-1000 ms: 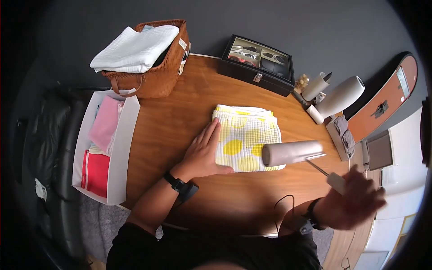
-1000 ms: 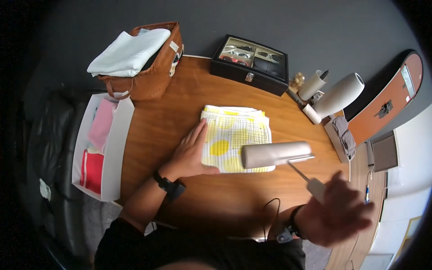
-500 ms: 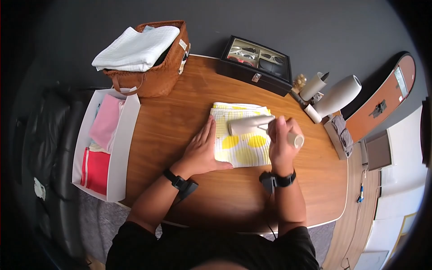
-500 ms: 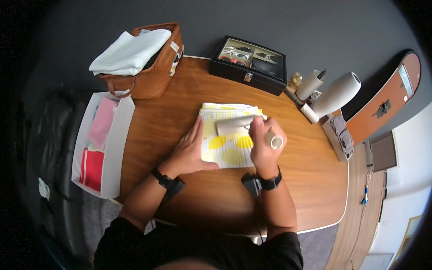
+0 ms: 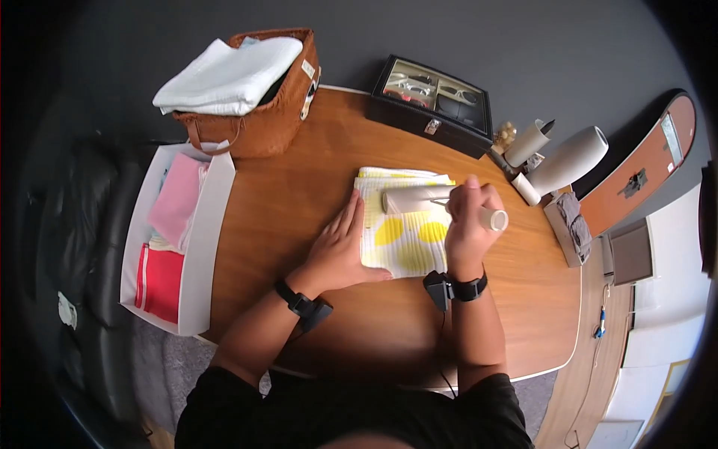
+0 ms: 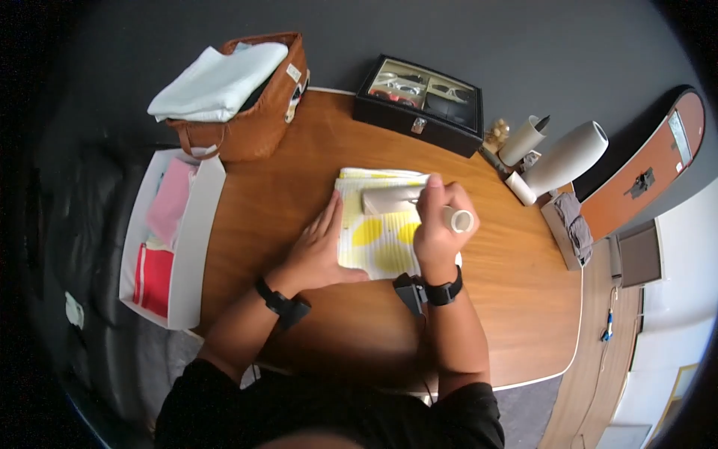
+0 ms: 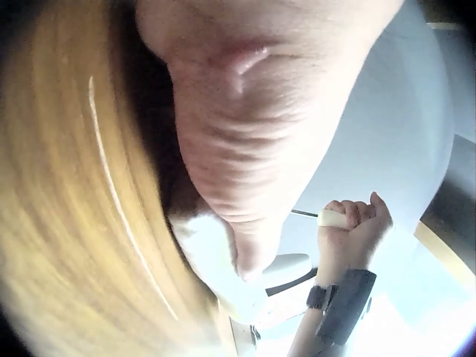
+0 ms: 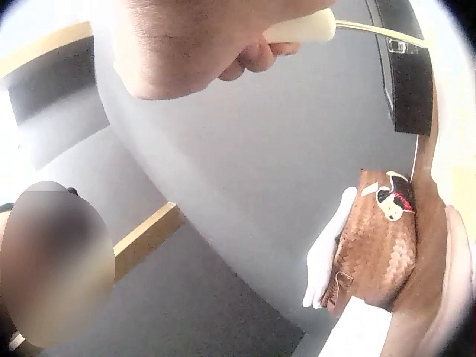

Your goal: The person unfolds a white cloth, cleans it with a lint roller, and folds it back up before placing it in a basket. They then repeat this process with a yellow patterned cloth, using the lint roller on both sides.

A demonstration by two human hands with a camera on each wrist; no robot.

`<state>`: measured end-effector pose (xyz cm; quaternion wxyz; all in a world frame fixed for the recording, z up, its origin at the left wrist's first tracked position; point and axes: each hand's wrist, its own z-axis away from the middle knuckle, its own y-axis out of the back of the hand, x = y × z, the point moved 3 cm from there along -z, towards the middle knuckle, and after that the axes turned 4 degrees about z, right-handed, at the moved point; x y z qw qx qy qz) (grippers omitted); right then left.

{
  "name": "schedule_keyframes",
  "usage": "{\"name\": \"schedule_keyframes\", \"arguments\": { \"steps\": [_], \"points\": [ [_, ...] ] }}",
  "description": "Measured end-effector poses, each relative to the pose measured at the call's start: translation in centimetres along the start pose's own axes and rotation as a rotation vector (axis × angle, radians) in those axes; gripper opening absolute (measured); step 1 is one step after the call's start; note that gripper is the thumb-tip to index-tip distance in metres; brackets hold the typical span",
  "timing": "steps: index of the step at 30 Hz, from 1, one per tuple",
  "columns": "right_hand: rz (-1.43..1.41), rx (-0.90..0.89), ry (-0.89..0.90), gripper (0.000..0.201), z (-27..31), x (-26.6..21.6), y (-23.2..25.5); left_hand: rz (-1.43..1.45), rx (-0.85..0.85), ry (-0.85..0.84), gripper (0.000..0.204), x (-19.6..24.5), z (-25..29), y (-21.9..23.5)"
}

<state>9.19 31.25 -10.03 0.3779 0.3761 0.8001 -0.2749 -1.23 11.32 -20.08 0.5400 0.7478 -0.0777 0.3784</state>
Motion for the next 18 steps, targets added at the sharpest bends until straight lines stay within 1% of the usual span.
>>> {"name": "schedule_keyframes", "arguments": {
  "steps": [1, 4, 5, 6, 7, 9, 10, 13, 14, 15, 17, 18],
  "points": [
    [0.014, -0.030, -0.028, 0.044, -0.2, 0.0, -0.5, 0.002, -0.003, 0.011, 0.152, -0.1, -0.1, 0.1],
    [-0.025, 0.004, -0.067, 0.041, -1.6, -1.9, -1.2, 0.010, 0.019, -0.031, 0.153, 0.1, -0.1, 0.2],
    [-0.198, 0.011, -0.070, 0.039, -1.7, -3.2, -1.2, -0.005, 0.016, -0.034, 0.153, 0.1, 0.0, 0.2],
    [-0.152, 0.029, -0.015, 0.037, -1.6, -4.7, -0.5, -0.018, 0.016, -0.036, 0.153, 0.0, 0.0, 0.1],
    [-0.138, 0.079, 0.036, 0.039, -1.4, -7.4, -0.4, -0.025, 0.017, -0.032, 0.152, -0.1, 0.0, 0.0],
    [-0.135, 0.073, 0.112, 0.043, -0.7, -11.5, 1.6, -0.003, 0.036, -0.039, 0.152, -0.2, -0.1, 0.1],
    [-0.052, 0.091, 0.190, 0.041, -0.1, -13.4, 3.0, 0.011, 0.038, -0.043, 0.152, -0.2, -0.1, 0.0],
    [-0.118, 0.050, 0.392, 0.044, 2.1, -19.0, 3.4, -0.014, 0.050, -0.055, 0.152, -0.2, -0.2, -0.2],
    [-0.210, 0.066, 0.370, 0.045, 2.5, -19.7, 3.2, -0.016, 0.046, -0.052, 0.152, -0.2, -0.1, -0.2],
    [0.070, 0.009, 0.432, 0.044, 2.4, -18.4, 3.8, -0.019, 0.045, -0.051, 0.152, -0.1, -0.2, -0.2],
    [0.298, 0.138, 0.205, 0.039, 2.3, -11.9, 3.5, -0.021, 0.043, -0.054, 0.152, 0.0, -0.1, -0.2],
    [0.291, 0.110, 0.067, 0.037, 2.4, -6.7, 2.9, -0.022, 0.043, -0.058, 0.153, 0.0, 0.0, -0.1]
  ]
}}
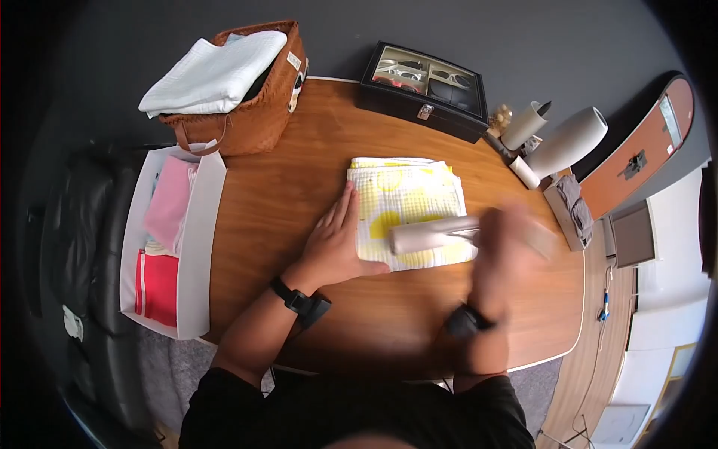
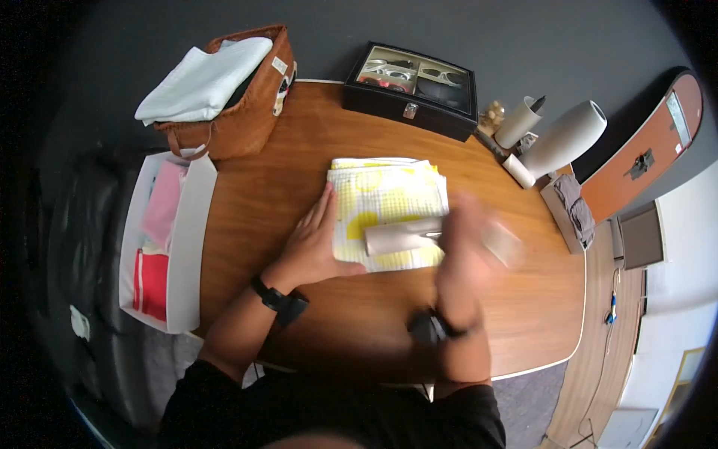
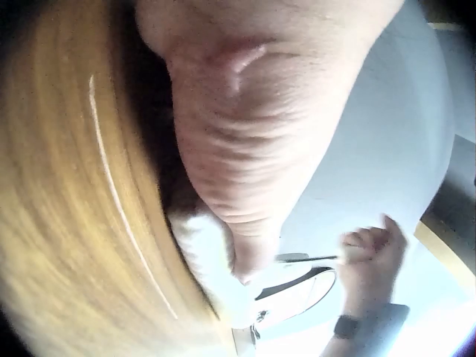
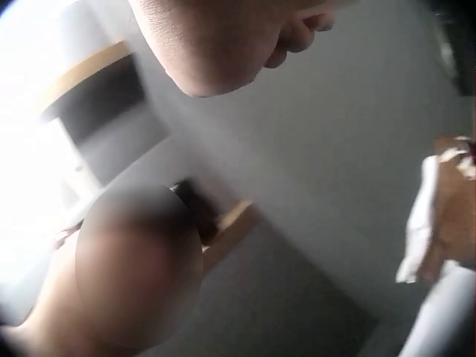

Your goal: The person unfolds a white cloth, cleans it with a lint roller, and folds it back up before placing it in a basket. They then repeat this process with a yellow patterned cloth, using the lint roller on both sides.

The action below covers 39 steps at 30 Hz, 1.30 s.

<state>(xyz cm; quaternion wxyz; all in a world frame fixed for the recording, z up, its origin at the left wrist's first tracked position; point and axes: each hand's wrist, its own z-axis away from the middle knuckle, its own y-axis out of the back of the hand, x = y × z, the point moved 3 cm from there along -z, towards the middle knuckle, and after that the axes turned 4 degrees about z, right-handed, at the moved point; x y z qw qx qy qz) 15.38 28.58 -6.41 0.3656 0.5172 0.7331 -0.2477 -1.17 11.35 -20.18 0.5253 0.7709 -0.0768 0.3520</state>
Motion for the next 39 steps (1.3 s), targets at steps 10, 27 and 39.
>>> {"name": "schedule_keyframes", "arguments": {
  "steps": [10, 27, 39],
  "points": [
    [-0.266, -0.078, -0.067, 0.041, -1.1, 6.8, -5.7, 0.023, 0.010, 0.009, 0.150, -0.4, 0.1, 0.0],
    [-0.130, 0.083, -0.135, 0.041, 1.2, 3.8, 0.9, 0.033, 0.044, 0.014, 0.151, -0.3, 0.1, -0.1],
    [-0.446, 0.004, 0.220, 0.044, -2.2, -8.8, 0.7, 0.034, 0.034, 0.011, 0.147, -0.4, 0.2, 0.0]
  ]
}}
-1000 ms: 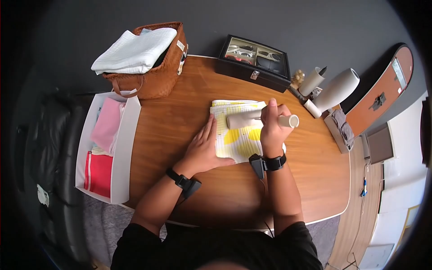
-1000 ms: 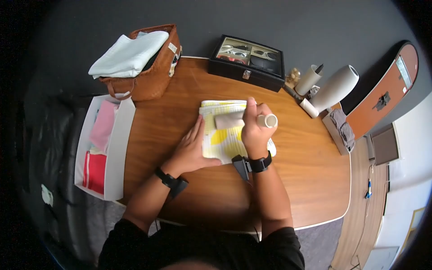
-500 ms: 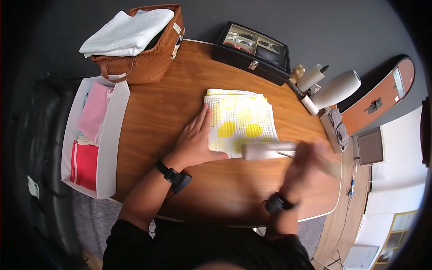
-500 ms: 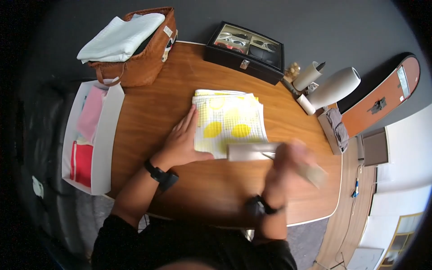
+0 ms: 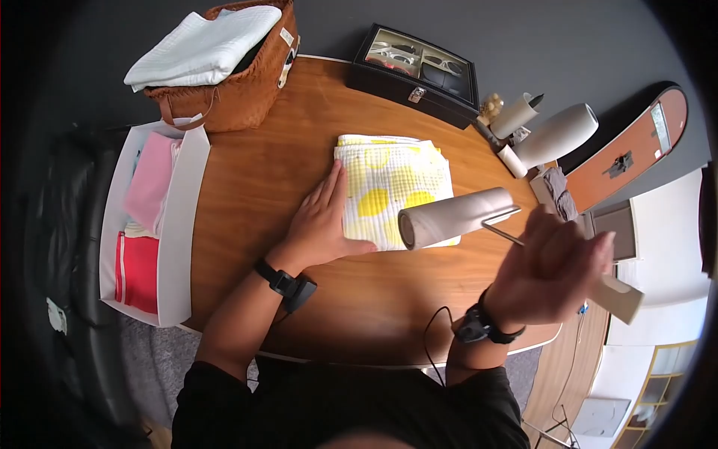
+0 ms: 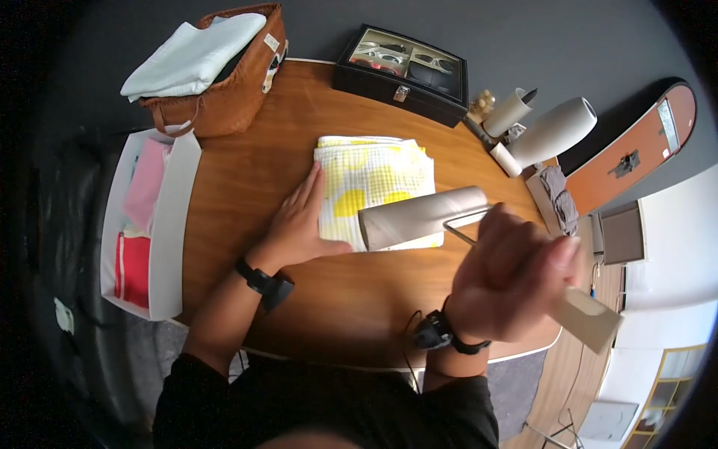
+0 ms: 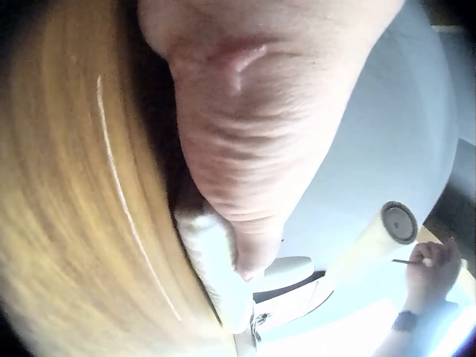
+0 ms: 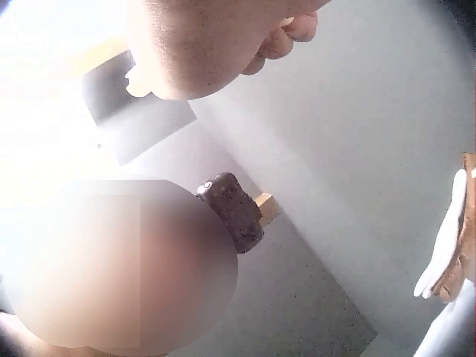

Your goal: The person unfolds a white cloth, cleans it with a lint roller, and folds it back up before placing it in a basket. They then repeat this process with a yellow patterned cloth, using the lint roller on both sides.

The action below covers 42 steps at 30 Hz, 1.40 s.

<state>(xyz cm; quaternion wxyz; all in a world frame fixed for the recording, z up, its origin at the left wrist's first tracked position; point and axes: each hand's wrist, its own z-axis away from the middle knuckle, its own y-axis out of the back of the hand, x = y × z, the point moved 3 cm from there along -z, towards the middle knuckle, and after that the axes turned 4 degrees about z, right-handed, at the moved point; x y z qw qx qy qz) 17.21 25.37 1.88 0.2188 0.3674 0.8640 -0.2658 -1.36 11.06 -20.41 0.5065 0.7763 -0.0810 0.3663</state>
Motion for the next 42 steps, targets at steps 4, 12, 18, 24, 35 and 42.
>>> {"name": "schedule_keyframes", "arguments": {
  "steps": [4, 12, 18, 24, 35, 42],
  "points": [
    [0.449, 0.019, -0.272, 0.039, 8.0, 13.5, 3.7, 0.001, -0.021, 0.034, 0.147, 0.1, -0.1, 0.3],
    [0.105, -0.030, -0.186, 0.040, 2.2, 5.5, -1.0, 0.022, -0.026, 0.010, 0.147, -0.3, 0.2, -0.1],
    [0.256, -0.043, -0.278, 0.013, 3.4, 6.9, -0.4, 0.355, 0.033, -0.085, 0.128, -1.1, 0.1, 1.0],
    [0.035, -0.009, -0.467, 0.023, 3.8, 6.2, 0.3, 0.773, 0.058, 0.002, 0.092, -3.6, -0.3, 0.2],
    [0.113, -0.173, -0.260, 0.040, 8.5, 7.0, -4.3, 0.858, 0.043, 0.110, 0.082, -4.8, -0.7, -0.1],
    [0.109, -0.171, -0.306, 0.029, 9.5, 11.1, -5.0, 1.058, 0.266, 0.205, 0.069, -6.5, -1.1, -1.3]
  ]
}}
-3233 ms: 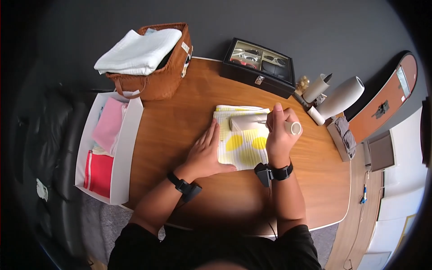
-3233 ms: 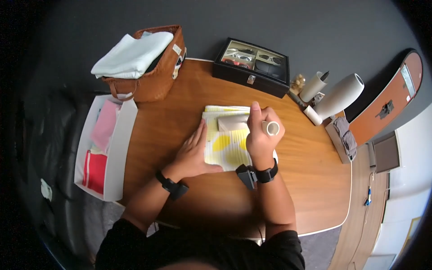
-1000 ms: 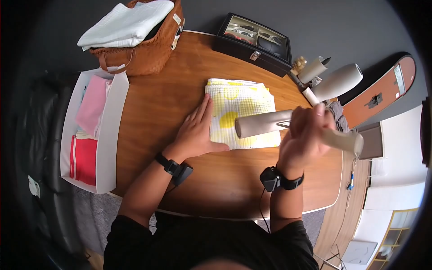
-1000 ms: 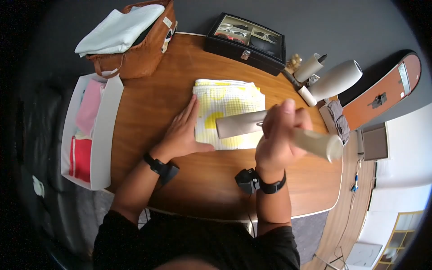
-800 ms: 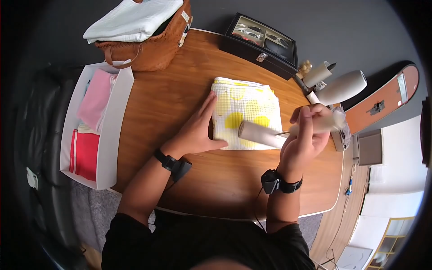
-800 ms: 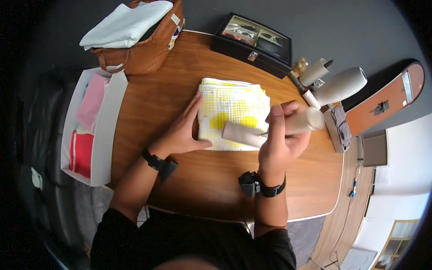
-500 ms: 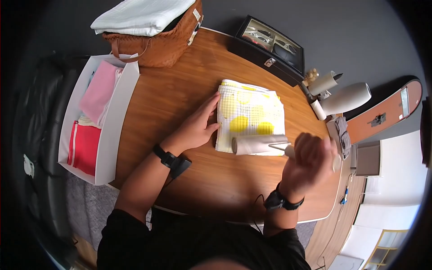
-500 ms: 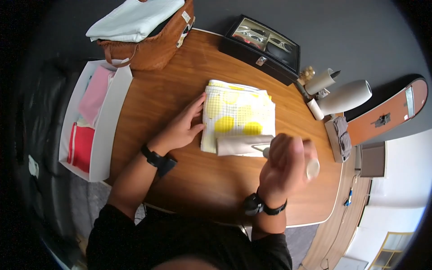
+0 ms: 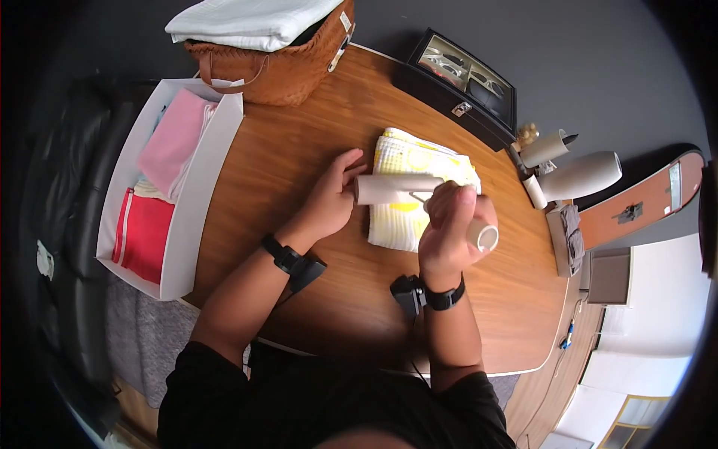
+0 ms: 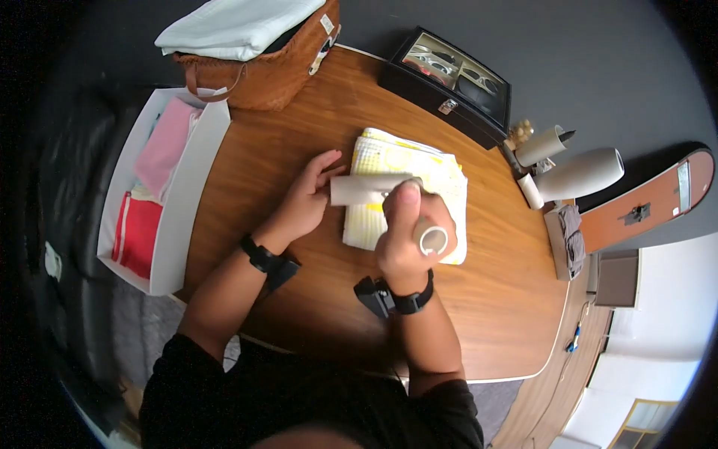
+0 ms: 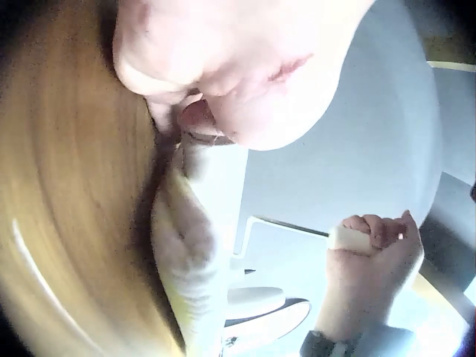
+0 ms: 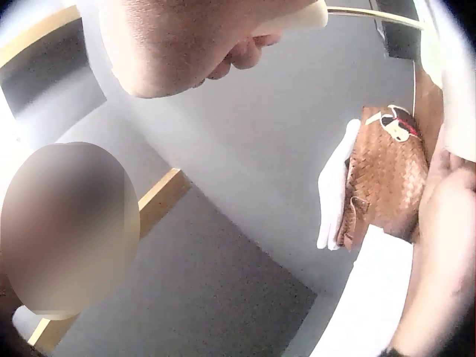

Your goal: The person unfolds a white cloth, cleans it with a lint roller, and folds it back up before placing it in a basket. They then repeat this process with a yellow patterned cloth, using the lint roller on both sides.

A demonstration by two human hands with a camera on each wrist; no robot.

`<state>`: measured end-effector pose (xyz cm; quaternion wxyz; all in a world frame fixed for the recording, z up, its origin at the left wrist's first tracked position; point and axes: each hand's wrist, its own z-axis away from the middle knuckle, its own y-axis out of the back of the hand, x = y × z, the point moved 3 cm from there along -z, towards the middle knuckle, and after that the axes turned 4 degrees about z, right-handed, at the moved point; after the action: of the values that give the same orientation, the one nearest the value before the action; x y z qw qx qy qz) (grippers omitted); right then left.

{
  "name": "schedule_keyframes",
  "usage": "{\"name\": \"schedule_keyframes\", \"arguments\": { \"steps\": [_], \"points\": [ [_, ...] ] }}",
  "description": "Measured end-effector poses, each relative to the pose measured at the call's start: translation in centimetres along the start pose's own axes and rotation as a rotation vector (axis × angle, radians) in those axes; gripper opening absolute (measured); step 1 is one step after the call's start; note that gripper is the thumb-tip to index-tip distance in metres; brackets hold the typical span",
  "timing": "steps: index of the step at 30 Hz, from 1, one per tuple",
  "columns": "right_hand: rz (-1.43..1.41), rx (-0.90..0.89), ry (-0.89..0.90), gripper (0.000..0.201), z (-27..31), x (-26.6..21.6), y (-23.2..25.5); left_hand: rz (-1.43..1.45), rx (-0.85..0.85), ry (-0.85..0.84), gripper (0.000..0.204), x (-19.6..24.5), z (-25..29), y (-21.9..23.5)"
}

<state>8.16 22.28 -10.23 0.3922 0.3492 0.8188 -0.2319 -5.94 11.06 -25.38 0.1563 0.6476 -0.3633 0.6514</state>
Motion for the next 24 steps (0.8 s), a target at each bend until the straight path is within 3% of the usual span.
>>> {"name": "schedule_keyframes", "arguments": {
  "steps": [5, 9, 13, 17, 19, 24],
  "points": [
    [0.192, -0.038, 0.024, 0.029, -2.6, 4.2, -2.4, -0.185, 0.174, -0.128, 0.061, 0.7, 0.7, -0.4],
    [0.383, -0.139, 0.240, 0.026, -3.3, 4.9, -4.5, -0.331, 0.288, -0.233, 0.062, 2.1, 1.6, -1.6],
    [0.382, -0.122, 0.244, 0.023, -2.9, 5.7, -2.9, -0.668, 0.115, -0.377, 0.082, 2.9, 2.0, -2.2],
    [0.228, -0.083, 0.097, 0.027, -1.4, 3.7, 0.3, -0.701, 0.081, -0.387, 0.083, 3.1, 2.2, -2.9],
    [0.050, -0.118, 0.110, 0.032, -0.5, 2.6, 2.2, -0.707, 0.072, -0.376, 0.084, 3.2, 2.3, -3.1],
    [-0.003, -0.084, 0.109, 0.036, 2.3, -2.8, 5.3, -0.743, 0.029, -0.341, 0.091, 3.7, 2.6, -3.3]
  ]
}}
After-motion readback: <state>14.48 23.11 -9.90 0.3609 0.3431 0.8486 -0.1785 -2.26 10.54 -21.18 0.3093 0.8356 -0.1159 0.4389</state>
